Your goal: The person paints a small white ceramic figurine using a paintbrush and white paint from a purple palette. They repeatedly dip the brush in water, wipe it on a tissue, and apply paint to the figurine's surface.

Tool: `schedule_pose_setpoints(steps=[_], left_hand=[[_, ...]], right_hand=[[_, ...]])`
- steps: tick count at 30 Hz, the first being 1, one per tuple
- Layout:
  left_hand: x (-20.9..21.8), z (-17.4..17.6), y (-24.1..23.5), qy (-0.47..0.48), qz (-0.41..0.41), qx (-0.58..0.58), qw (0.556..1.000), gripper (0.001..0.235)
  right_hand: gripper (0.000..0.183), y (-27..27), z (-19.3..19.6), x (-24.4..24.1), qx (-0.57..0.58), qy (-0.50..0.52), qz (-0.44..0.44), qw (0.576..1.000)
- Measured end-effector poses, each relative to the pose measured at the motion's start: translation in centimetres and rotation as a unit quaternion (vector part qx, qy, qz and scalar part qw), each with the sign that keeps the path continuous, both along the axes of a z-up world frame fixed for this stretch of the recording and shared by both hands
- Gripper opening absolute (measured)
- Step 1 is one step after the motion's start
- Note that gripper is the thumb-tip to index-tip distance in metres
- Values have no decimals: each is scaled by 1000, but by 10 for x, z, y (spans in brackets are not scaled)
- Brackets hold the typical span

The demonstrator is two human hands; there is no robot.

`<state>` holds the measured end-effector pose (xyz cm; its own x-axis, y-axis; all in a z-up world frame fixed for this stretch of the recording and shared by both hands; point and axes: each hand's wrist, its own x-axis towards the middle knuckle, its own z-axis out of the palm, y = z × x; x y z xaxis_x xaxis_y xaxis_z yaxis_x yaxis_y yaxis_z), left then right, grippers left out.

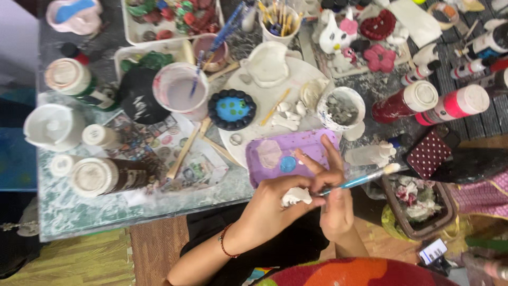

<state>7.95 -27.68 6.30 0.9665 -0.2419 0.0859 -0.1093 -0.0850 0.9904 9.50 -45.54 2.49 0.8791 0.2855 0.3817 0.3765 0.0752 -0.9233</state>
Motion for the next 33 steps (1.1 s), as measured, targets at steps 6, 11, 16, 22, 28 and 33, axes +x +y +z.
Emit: schedule_pose_setpoints(steps=[6, 11, 16, 22, 28, 33], left_hand=[[5, -16, 5, -4, 53, 24, 998, 27], [11, -25, 26, 13, 231, 170, 958, 20], [19, -33, 35, -107, 274, 186, 938, 25], [21, -43, 29, -110, 275, 170, 940, 25], [19, -51, 30, -100, 268, 172, 943, 25], [18, -56, 31, -98, 264, 173, 944, 25]], right_hand=[[40, -5, 1, -4, -172, -13, -73, 982], [20, -25, -20, -9, -59, 43, -180, 981], [15, -28, -41, -7, -43, 101, -219, 969], [18, -17, -47, 1, -120, 47, -243, 962], [20, -11, -47, 7, -172, 27, -237, 956], [22, -8, -44, 10, -215, 23, -234, 948]])
